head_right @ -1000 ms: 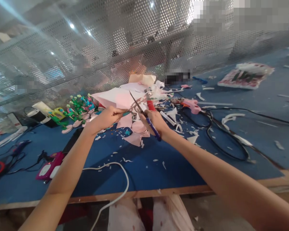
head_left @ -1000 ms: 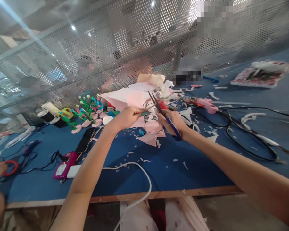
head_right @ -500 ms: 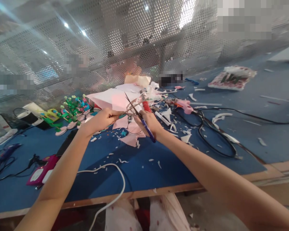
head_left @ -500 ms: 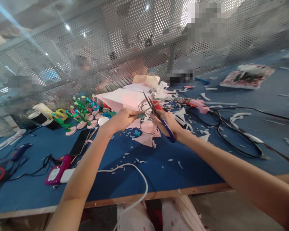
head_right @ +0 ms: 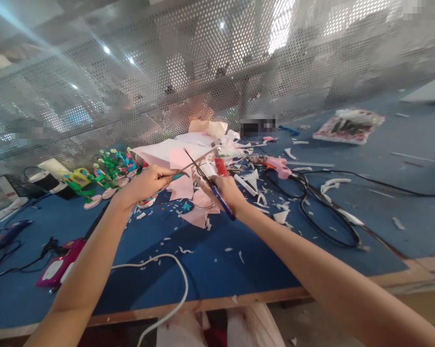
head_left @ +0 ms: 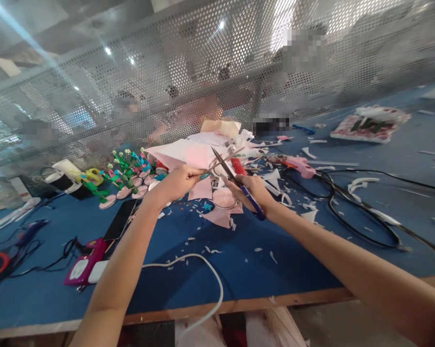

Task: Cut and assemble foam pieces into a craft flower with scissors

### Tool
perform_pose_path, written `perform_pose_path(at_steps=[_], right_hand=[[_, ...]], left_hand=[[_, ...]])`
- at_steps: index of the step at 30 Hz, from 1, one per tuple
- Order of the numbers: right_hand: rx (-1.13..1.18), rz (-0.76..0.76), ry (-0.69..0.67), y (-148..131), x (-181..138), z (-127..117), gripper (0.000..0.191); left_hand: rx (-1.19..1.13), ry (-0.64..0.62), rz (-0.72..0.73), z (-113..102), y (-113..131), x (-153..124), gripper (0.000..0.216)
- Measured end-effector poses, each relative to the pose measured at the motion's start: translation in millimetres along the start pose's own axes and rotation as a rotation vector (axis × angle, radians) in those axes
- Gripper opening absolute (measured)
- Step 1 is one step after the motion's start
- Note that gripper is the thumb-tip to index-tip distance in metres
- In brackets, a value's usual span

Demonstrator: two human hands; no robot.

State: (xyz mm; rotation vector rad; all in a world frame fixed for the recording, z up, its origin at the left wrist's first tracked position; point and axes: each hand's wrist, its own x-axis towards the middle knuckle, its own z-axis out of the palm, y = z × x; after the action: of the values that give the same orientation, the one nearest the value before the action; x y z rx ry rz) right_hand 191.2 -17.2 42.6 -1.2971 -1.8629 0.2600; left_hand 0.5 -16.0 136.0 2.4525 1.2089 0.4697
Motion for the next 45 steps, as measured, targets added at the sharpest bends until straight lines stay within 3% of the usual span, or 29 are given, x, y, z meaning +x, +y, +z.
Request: perform_pose_path(at_steps=[9, 25, 35, 45], right_hand=[[0.058, 0.038, -0.003, 0, 2, 1, 0.033], [0.08, 0.013, -0.045, -2, -1, -1, 0.039], [0.094, 0.073, -0.091, 0, 0, -4, 0.04], [0.055, 0.02, -0.009, 4, -2, 2, 0.04]], left_hand=[[-0.007, 0.009, -0.011, 1, -5, 1, 0.033], [-0.023, -0.031, 0.002, 7, -8, 2, 0.034], [-0.047, -0.051, -0.016, 6, -10, 2, 0.036], [-0.011, -0.005, 0.022, 4, -8, 2, 0.034]])
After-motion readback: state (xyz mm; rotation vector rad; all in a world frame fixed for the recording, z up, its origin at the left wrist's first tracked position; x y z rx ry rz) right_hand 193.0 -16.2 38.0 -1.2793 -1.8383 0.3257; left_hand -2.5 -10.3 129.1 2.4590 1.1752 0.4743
